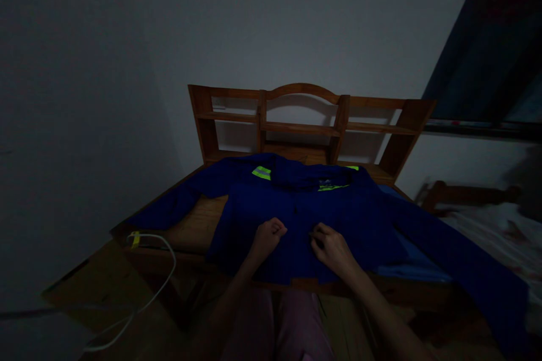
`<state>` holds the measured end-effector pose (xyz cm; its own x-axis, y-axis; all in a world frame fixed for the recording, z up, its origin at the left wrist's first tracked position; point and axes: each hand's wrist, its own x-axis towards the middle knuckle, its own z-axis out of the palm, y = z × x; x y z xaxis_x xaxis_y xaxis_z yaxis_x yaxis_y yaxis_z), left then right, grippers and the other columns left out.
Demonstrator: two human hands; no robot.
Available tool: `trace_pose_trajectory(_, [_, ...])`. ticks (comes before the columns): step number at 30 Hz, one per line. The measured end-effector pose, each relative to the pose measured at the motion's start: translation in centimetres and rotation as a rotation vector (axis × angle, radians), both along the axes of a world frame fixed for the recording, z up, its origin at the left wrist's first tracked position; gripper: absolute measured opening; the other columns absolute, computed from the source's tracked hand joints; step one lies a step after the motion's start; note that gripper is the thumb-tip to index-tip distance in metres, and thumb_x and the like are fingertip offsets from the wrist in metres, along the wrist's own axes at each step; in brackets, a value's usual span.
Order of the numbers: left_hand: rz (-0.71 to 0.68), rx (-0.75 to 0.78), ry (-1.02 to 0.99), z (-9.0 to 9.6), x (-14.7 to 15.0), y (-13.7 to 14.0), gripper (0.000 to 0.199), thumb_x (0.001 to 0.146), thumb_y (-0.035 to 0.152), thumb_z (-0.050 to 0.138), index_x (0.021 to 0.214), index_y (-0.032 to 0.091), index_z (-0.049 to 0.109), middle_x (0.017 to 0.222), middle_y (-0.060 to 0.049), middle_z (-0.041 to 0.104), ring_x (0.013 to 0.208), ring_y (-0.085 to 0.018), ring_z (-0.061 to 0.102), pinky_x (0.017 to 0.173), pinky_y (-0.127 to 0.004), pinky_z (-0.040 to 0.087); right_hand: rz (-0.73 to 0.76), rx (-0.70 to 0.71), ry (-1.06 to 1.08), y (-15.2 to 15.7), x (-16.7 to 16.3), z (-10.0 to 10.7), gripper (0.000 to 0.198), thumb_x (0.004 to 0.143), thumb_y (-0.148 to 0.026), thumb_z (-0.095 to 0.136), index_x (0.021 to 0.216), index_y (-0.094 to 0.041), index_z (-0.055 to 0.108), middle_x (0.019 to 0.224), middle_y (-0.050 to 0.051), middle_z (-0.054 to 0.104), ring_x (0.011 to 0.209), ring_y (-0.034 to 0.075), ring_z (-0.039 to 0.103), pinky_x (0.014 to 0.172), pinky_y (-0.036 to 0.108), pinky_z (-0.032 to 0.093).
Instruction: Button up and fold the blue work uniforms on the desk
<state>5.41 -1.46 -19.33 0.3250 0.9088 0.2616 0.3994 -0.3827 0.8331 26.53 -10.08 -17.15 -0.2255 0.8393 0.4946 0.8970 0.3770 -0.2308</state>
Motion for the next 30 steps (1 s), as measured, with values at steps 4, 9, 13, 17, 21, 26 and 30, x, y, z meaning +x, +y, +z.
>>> trace_pose_trajectory(4, [0.04,0.025,-0.026,-0.1,-0.1,-0.2,0.015,0.076,0.032,0.058,0.075,0.018,0.062,0.072,-0.001,0.065,0.069,-0.013,0.06,0.062,-0.022,0.041,-0.008,-0.029,-0.027,0.0,-0.1,0.0,0.025,0.085,-0.014,0.044,0.097,-0.018,0.066,0.094,0.005,0.056,0.082,0.015,0.057,0.075,0.026,0.046])
trace_pose_trajectory(9, [0.057,-0.015,-0.071,-0.1,-0.2,-0.3,0.017,0.076,0.034,0.058,0.073,0.017,0.062,0.066,-0.001,0.065,0.062,-0.013,0.061,0.058,-0.022,0.043,0.001,-0.056,0.052,0.0,-0.4,0.0,0.027,0.087,-0.017,0.044,0.103,-0.019,0.065,0.095,0.006,0.055,0.082,0.015,0.058,0.075,0.027,0.047])
trace_pose_trajectory(13, [-0.016,-0.164,-0.251,0.6,0.1,-0.1,0.02,0.075,0.035,0.058,0.074,0.015,0.058,0.063,-0.002,0.064,0.056,-0.014,0.061,0.052,-0.023,0.046,0.062,-0.076,0.315,0.1,0.0,0.8,0.027,0.091,-0.024,0.045,0.107,-0.022,0.066,0.095,0.004,0.057,0.084,0.013,0.058,0.077,0.026,0.046])
trace_pose_trajectory(17, [-0.08,-0.24,-0.405,1.7,1.5,-0.4,0.019,0.074,0.033,0.061,0.075,0.014,0.054,0.064,-0.003,0.065,0.056,-0.015,0.063,0.055,-0.027,0.052,0.166,-0.146,0.524,0.5,0.1,2.5,0.027,0.089,-0.034,0.049,0.106,-0.023,0.067,0.097,0.004,0.061,0.088,0.014,0.059,0.075,0.025,0.047])
trace_pose_trajectory(21, [-0.113,-0.238,-0.464,1.4,2.8,-1.1,0.017,0.075,0.031,0.06,0.077,0.014,0.056,0.067,-0.003,0.064,0.061,-0.016,0.064,0.061,-0.029,0.054,0.193,-0.153,0.56,1.2,-0.8,2.9,0.025,0.088,-0.033,0.052,0.104,-0.023,0.068,0.096,0.004,0.063,0.086,0.015,0.06,0.072,0.025,0.047])
trace_pose_trajectory(26, [-0.098,-0.135,-0.458,0.3,2.7,-1.8,0.015,0.078,0.028,0.056,0.082,0.015,0.059,0.075,-0.003,0.065,0.072,-0.015,0.065,0.069,-0.026,0.053,0.144,-0.097,0.514,1.7,-1.9,1.5,0.021,0.086,-0.028,0.054,0.098,-0.024,0.07,0.092,0.004,0.066,0.082,0.015,0.061,0.075,0.026,0.048])
trace_pose_trajectory(30, [-0.086,-0.12,-0.414,0.2,2.4,-1.8,0.011,0.078,0.023,0.054,0.083,0.015,0.059,0.074,-0.003,0.064,0.071,-0.013,0.063,0.068,-0.024,0.051,0.121,-0.08,0.548,1.9,-2.6,1.1,0.021,0.086,-0.028,0.053,0.097,-0.023,0.07,0.09,0.004,0.066,0.079,0.015,0.061,0.073,0.026,0.048])
